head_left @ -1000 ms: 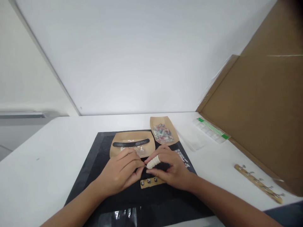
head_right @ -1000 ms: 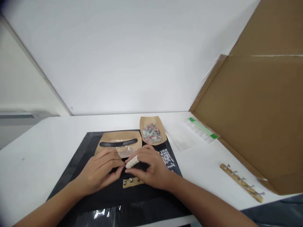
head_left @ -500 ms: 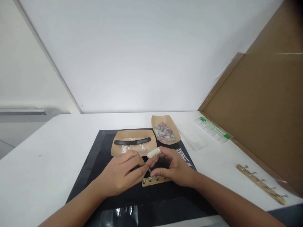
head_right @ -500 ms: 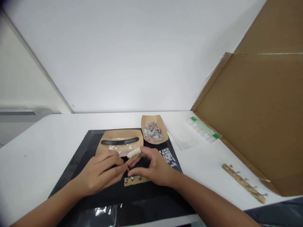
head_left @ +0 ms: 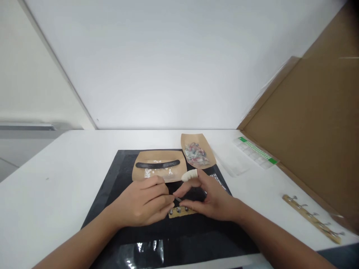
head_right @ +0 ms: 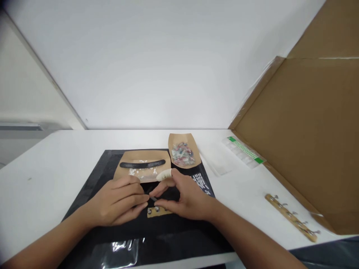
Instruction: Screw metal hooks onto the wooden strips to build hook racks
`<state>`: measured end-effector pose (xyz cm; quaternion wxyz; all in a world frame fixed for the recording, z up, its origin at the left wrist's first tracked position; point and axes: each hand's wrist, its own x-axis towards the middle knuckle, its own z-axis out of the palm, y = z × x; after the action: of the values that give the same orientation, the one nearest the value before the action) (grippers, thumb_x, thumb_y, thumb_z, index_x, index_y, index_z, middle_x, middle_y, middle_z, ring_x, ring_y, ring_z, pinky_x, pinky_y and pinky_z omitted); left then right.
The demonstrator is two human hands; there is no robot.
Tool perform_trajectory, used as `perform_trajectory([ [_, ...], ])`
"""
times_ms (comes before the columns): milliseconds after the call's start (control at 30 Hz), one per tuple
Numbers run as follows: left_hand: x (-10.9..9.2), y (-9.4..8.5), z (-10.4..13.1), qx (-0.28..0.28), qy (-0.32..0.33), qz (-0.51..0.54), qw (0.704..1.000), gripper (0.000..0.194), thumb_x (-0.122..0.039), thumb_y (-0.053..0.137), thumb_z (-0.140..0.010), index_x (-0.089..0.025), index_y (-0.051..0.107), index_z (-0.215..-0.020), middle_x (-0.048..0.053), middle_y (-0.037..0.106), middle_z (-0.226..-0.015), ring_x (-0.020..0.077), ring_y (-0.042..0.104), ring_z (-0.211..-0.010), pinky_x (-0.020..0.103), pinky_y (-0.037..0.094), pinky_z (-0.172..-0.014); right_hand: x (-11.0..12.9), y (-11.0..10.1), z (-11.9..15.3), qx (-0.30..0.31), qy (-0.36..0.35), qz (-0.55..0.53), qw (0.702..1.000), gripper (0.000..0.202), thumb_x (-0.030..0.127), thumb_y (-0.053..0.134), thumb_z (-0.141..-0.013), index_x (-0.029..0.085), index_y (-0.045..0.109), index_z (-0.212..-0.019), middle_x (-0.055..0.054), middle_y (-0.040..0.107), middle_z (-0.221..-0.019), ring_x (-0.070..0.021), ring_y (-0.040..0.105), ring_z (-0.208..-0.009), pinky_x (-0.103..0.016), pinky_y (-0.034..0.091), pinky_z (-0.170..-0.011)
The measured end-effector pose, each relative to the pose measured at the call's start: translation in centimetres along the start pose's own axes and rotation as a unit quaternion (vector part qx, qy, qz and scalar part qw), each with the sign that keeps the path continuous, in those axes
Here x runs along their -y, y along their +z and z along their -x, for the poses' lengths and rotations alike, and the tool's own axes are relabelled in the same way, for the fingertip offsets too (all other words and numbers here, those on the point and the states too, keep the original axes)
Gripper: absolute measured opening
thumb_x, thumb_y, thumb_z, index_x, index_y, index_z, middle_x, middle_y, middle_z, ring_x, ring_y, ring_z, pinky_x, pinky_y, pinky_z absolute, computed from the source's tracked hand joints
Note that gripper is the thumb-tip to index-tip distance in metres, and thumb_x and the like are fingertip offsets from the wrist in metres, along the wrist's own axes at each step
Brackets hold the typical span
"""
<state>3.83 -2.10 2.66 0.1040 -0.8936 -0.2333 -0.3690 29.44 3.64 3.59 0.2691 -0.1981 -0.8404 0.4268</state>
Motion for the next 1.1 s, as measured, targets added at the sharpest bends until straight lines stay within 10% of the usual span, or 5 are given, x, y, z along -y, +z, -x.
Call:
perform_trajectory([
  [267, 0.5, -0.4, 0.2, 0.019, -0.009, 0.031, 0.999, 0.012, -0.014, 0.065, -0.091, -0.015, 0.068, -0.102, 0.006, 0.071, -0.078, 0.0212, 0.063, -0.073, 0.036, 0.057, -0.069, 0.4, -0.8, -0.1, 0.095, -0.011, 0.149, 0.984, 0.024, 0.037, 0.083, -0.092, 0.024, 0.069, -0.106, -0.003, 0.08, -0.099, -0.0215, 0.071, -0.093, -0.036, 0.051, -0.089],
  [467, 0.3, 0.2, 0.3, 0.1, -0.03, 0.105, 0.989, 0.009, -0.022, 0.064, -0.089, -0.017, 0.07, -0.094, 0.006, 0.065, -0.073, 0.0216, 0.058, -0.067, 0.035, 0.051, -0.06, 0.5, -0.9, -0.2, 0.111, -0.002, 0.146, 0.983, 0.021, 0.032, 0.082, -0.093, 0.024, 0.072, -0.109, -0.001, 0.079, -0.101, -0.0196, 0.069, -0.09, -0.035, 0.048, -0.089],
  [1100, 0.0, 0.7, 0.3, 0.104, -0.013, 0.107, 0.989, 0.02, -0.025, 0.071, -0.093, -0.013, 0.072, -0.109, 0.007, 0.067, -0.082, 0.0216, 0.062, -0.074, 0.036, 0.051, -0.063, -0.2, -0.7, 0.0, 0.129, 0.006, 0.141, 0.982, 0.02, 0.029, 0.079, -0.095, 0.026, 0.07, -0.111, 0.001, 0.08, -0.109, -0.0216, 0.068, -0.096, -0.036, 0.046, -0.089],
])
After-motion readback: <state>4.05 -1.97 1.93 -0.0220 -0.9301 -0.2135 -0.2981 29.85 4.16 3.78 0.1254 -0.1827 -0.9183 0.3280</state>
